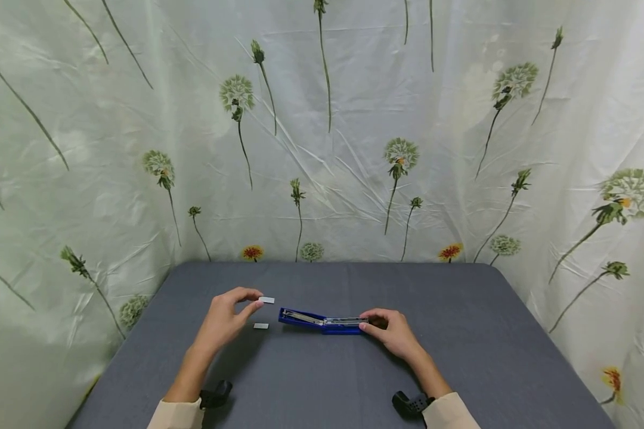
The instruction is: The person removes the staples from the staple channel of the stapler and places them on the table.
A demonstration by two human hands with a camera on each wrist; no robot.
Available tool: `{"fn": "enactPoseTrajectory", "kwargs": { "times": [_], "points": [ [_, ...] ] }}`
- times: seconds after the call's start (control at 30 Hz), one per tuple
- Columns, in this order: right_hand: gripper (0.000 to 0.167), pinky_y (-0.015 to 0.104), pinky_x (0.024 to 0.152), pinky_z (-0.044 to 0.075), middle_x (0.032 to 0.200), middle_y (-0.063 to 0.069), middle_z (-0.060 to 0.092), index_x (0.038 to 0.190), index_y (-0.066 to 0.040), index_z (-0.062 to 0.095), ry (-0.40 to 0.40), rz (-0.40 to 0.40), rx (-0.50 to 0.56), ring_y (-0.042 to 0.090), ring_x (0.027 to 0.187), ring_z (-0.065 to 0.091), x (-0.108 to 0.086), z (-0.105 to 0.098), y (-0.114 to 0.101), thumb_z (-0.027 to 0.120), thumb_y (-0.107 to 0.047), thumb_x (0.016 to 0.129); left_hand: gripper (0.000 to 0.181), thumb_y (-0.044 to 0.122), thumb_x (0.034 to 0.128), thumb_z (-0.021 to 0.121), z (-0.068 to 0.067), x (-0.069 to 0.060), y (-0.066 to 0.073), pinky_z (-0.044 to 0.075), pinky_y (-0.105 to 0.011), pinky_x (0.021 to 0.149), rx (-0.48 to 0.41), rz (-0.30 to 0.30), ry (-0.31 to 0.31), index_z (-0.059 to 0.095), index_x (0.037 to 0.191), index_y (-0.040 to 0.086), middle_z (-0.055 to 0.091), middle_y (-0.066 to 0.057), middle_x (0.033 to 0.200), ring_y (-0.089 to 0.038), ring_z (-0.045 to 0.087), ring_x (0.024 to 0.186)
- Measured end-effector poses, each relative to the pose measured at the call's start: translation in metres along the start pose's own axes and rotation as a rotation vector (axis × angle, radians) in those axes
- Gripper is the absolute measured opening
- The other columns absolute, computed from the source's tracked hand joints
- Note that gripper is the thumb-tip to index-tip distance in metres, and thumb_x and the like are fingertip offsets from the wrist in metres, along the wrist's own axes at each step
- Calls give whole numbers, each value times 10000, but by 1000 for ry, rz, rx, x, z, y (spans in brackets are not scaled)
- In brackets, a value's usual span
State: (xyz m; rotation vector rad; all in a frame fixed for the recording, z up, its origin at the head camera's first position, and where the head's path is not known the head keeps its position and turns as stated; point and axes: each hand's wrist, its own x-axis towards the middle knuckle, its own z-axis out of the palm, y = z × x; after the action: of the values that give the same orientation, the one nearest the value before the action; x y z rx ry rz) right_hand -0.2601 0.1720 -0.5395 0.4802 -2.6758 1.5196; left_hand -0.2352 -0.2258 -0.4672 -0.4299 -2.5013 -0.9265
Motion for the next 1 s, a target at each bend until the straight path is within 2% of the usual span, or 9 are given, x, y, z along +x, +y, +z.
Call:
{"fn": "enactPoseTrajectory", "kwargs": {
  "times": [0.17, 0.37, 0.53, 0.83, 1.0],
  "points": [
    [187, 228, 720, 512, 969, -24, 763, 1075, -188, 785, 2, 3, -7, 44, 790, 636, 1, -1, -1, 795, -291, 919, 178, 190, 914, 796, -10, -4, -11, 570, -515, 876, 14, -23, 1, 777, 1087, 151, 769, 7, 1048, -212, 727, 993],
    [164, 223, 716, 508, 945, -55, 756, 1059, -220, 786, 2, 14, -30, 37, 769, 626, -2, 1, -2, 801, -295, 914, 165, 171, 906, 803, -19, -11, -25, 571, -496, 871, 55, -28, 32, 783, 1069, 154, 773, 18, 1022, -212, 731, 977],
    [171, 223, 706, 506, 952, -23, 762, 1064, -182, 788, 11, 3, -9, 34, 766, 621, -3, 2, -1, 791, -279, 925, 179, 177, 920, 788, -24, -14, -35, 569, -510, 883, 65, -25, 37, 784, 1091, 124, 776, 5, 1036, -236, 733, 985],
    [159, 226, 711, 510, 950, -55, 754, 1061, -228, 783, 6, 23, -16, 41, 766, 630, -3, 3, -4, 797, -296, 917, 174, 163, 940, 766, -33, -20, -46, 575, -506, 879, 71, -38, 36, 779, 1108, 118, 779, -32, 1051, -281, 734, 992],
    [181, 231, 717, 514, 963, -43, 757, 1075, -208, 783, 4, 15, -8, 51, 777, 635, -2, 0, -4, 793, -302, 920, 174, 169, 958, 747, -35, -19, -52, 573, -520, 879, 61, -55, 18, 772, 1123, 121, 776, -50, 1067, -305, 731, 1008]
  ]
}}
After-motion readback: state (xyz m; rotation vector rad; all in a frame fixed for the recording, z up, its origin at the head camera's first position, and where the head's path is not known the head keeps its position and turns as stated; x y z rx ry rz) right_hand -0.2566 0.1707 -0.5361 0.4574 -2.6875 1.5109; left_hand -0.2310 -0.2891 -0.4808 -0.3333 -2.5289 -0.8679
